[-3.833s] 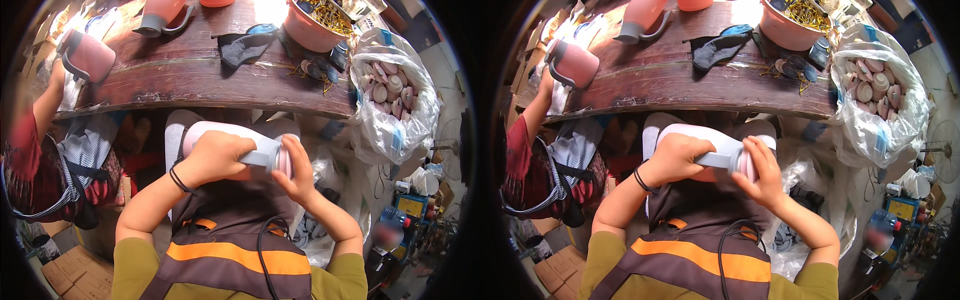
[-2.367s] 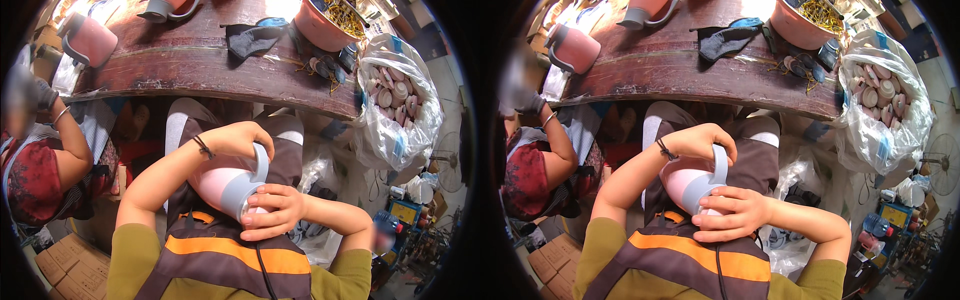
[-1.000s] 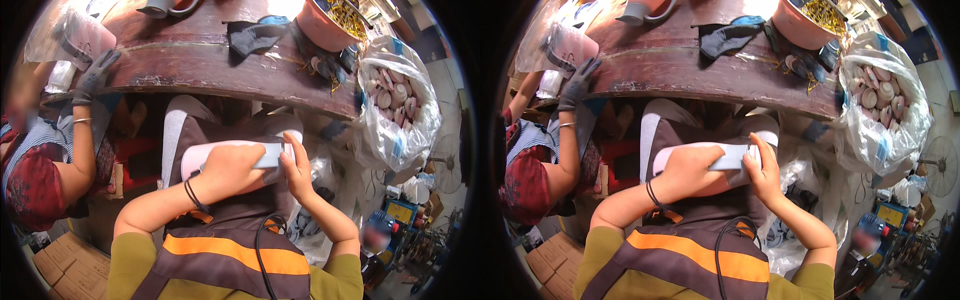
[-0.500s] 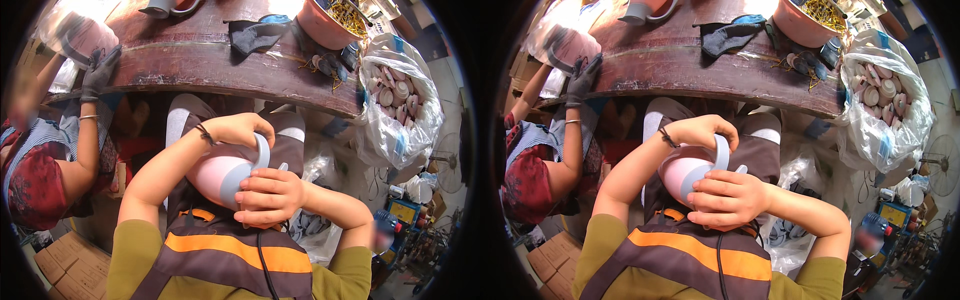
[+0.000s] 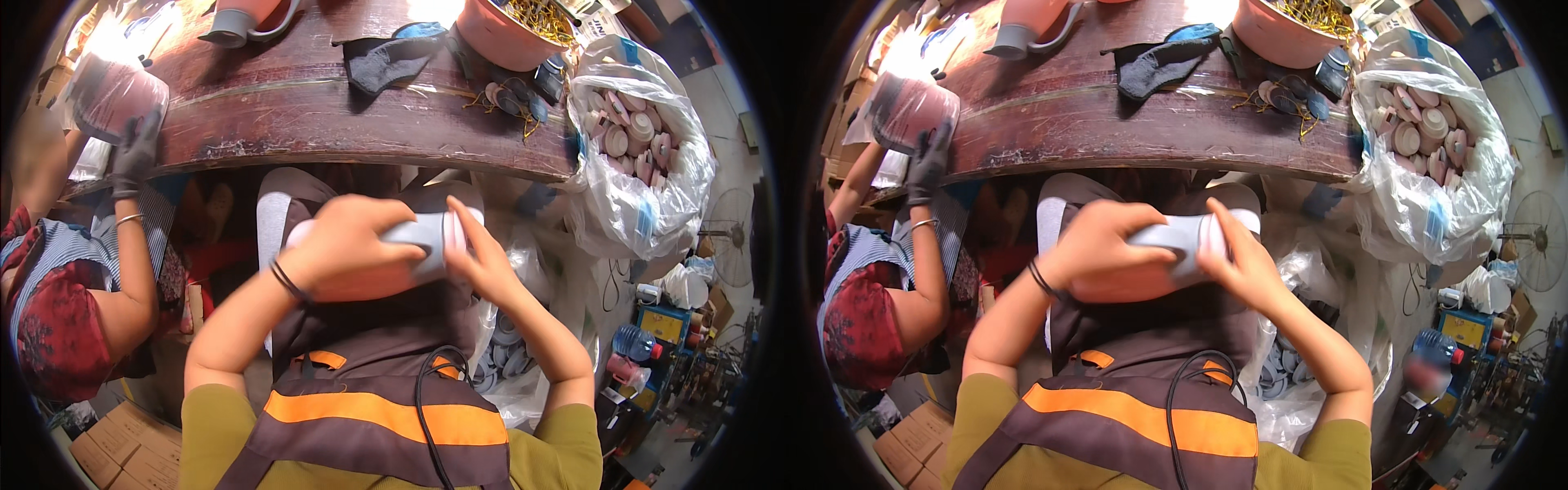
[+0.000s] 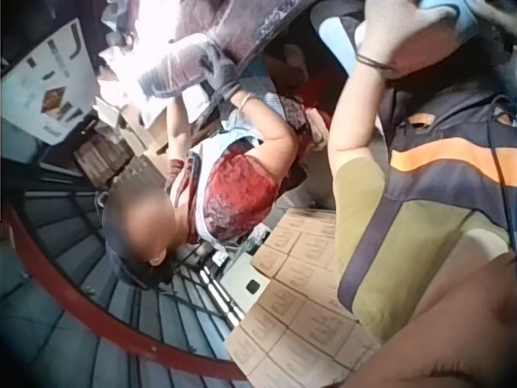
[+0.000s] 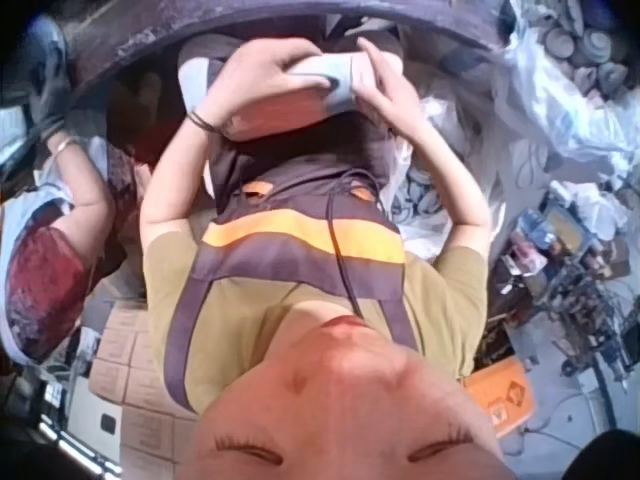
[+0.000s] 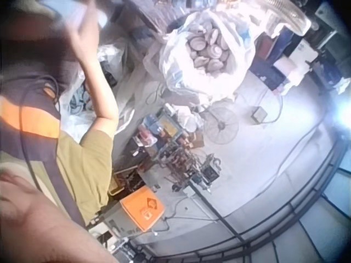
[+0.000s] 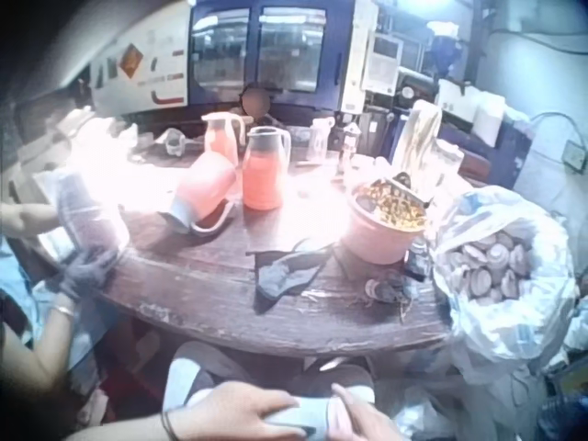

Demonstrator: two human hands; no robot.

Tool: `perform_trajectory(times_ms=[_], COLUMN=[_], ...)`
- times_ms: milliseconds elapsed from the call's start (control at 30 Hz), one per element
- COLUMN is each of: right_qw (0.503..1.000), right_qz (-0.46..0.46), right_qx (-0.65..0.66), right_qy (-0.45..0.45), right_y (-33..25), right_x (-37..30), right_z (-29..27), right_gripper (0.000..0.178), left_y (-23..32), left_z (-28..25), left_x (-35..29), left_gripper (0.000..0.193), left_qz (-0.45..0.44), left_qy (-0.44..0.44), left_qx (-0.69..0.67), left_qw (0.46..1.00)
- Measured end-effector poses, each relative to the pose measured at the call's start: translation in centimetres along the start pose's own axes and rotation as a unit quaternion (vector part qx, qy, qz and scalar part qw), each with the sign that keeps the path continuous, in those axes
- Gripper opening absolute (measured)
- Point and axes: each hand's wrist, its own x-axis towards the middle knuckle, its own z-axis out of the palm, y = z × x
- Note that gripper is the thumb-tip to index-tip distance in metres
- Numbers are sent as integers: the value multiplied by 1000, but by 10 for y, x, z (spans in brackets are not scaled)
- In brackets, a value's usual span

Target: The person assembles pink plastic pitchers by attaching gray handles and lids. They repeatedly pick up pitcher bodies, handles, and lids from a large white sack and the table, fit the parts together, and place the completed units on the table. Another person wipes similar pitchers nearby.

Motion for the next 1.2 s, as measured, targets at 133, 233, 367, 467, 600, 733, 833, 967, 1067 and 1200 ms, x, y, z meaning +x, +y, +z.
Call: perform_trajectory(times_ms=[133, 233, 367, 467, 600, 733, 833, 967, 1067, 1200], right_qw=[933, 886, 936, 985, 975, 975, 975, 944, 859, 831], right_qz=[-342, -440, -345, -153, -41, -64, -68, -40, 28, 95], right_qx=[-102, -134, -72, 77, 201, 179, 212, 1, -336, -409], right_qy=[-41, -51, -22, -26, -79, -115, -25, 327, 384, 366], right_y=[-40, -45, -28, -15, -24, -29, -1, 59, 113, 171], right_x=[-21, -19, -21, -16, 2, 20, 55, 112, 136, 147], right_z=[-15, -9, 9, 15, 0, -12, -32, -91, -137, -167], right_gripper=[71, 61, 67, 67, 61, 60, 50, 25, 35, 53], left_y=[-22, -20, -9, 37, 77, 68, 58, 56, 47, 30], left_z=[-40, -27, -21, -4, -5, -28, -26, -8, 16, 33], left_x=[5, -1, -23, -41, -43, -35, -36, -46, -44, -32], left_gripper=[31, 29, 28, 39, 35, 33, 32, 27, 23, 26], left_qz=[-94, -129, -168, -177, -164, -268, -218, -219, -199, -200], left_qy=[-171, -196, -104, 32, 5, -69, 17, 107, 158, 212], left_qx=[-286, -355, -261, -33, 15, -281, -272, -389, -488, -465], left_qw=[938, 905, 945, 983, 986, 919, 937, 888, 835, 836])
